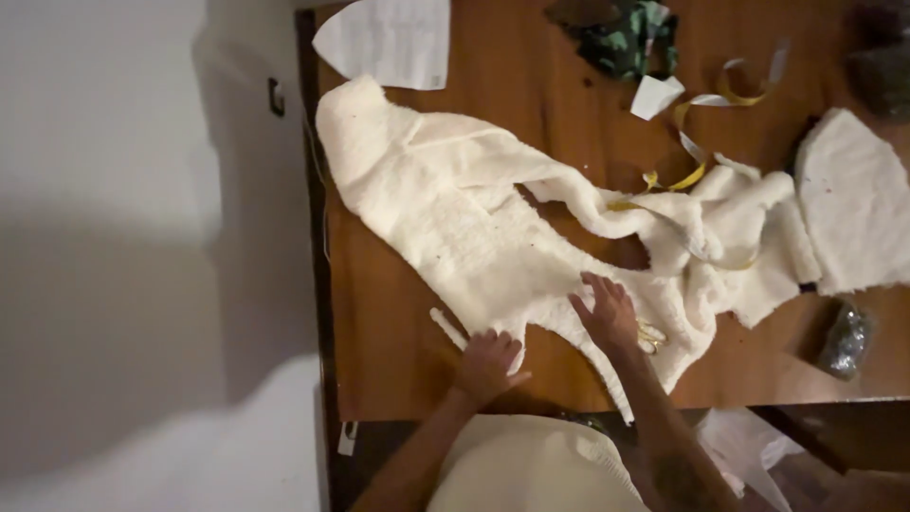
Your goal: Cutting white fluffy fabric along a paper template using scissors.
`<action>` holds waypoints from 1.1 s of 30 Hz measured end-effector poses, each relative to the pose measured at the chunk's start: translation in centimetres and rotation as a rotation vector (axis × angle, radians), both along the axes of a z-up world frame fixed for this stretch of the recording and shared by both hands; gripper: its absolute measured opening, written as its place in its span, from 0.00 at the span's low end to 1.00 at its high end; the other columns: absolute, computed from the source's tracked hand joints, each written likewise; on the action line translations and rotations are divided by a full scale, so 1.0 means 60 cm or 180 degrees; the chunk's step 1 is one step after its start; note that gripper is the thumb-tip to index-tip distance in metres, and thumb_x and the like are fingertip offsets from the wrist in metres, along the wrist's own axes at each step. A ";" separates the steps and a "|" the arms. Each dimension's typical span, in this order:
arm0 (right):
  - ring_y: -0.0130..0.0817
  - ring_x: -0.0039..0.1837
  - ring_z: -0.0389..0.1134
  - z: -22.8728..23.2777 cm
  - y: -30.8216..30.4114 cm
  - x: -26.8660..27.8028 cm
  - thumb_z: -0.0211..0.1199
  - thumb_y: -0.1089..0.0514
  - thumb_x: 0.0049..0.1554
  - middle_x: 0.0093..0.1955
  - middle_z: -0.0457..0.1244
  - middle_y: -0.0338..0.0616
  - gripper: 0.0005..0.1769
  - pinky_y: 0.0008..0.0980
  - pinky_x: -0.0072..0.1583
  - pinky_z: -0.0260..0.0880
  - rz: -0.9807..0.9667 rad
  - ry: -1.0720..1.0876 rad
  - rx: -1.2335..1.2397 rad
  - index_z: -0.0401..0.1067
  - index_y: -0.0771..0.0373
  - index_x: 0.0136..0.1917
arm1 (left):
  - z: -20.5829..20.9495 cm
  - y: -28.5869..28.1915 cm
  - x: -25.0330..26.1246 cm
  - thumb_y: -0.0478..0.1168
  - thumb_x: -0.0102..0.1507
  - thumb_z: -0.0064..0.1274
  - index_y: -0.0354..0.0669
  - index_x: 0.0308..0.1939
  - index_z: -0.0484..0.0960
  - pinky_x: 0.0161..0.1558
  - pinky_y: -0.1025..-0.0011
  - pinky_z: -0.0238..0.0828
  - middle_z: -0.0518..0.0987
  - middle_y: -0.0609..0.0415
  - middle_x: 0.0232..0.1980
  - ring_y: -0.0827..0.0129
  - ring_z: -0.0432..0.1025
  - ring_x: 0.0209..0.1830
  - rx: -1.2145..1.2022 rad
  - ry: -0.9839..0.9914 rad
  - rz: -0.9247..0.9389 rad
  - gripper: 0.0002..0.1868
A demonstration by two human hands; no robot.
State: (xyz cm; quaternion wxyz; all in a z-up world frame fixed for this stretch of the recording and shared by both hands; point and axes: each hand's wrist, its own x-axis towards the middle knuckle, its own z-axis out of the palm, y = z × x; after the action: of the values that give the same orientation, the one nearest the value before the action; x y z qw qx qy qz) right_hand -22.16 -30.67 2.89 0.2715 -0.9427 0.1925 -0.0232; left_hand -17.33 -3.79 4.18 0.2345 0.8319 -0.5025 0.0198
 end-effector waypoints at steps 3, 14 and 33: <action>0.50 0.54 0.71 -0.030 0.003 0.045 0.73 0.48 0.50 0.49 0.71 0.45 0.26 0.48 0.54 0.69 0.0086 -0.0196 -0.0337 0.75 0.62 0.58 | -0.063 0.022 -0.048 0.47 0.52 0.62 0.42 0.44 0.82 0.40 0.53 0.74 0.80 0.46 0.40 0.48 0.76 0.39 -0.0358 0.0545 0.0482 0.20; 0.49 0.46 0.72 -0.078 -0.006 0.049 0.72 0.38 0.53 0.43 0.70 0.57 0.31 0.45 0.51 0.73 0.0401 0.1331 0.0788 0.74 0.65 0.56 | -0.017 0.120 -0.149 0.40 0.58 0.60 0.41 0.41 0.81 0.37 0.61 0.76 0.82 0.43 0.36 0.55 0.78 0.33 -0.0944 0.2220 0.3187 0.10; 0.44 0.47 0.74 -0.127 0.041 0.071 0.74 0.38 0.50 0.43 0.70 0.55 0.35 0.41 0.52 0.75 0.0625 0.1182 0.0945 0.72 0.63 0.60 | -0.021 0.061 -0.009 0.49 0.64 0.55 0.45 0.41 0.81 0.37 0.63 0.72 0.80 0.52 0.30 0.64 0.76 0.31 -0.1287 0.3235 0.3989 0.13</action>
State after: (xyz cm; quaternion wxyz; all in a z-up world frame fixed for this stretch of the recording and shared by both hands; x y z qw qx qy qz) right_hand -17.92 -28.20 -4.71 0.3678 -0.8948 0.1479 0.2053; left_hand -17.89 -0.15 2.92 0.5234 0.8070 0.2341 -0.1416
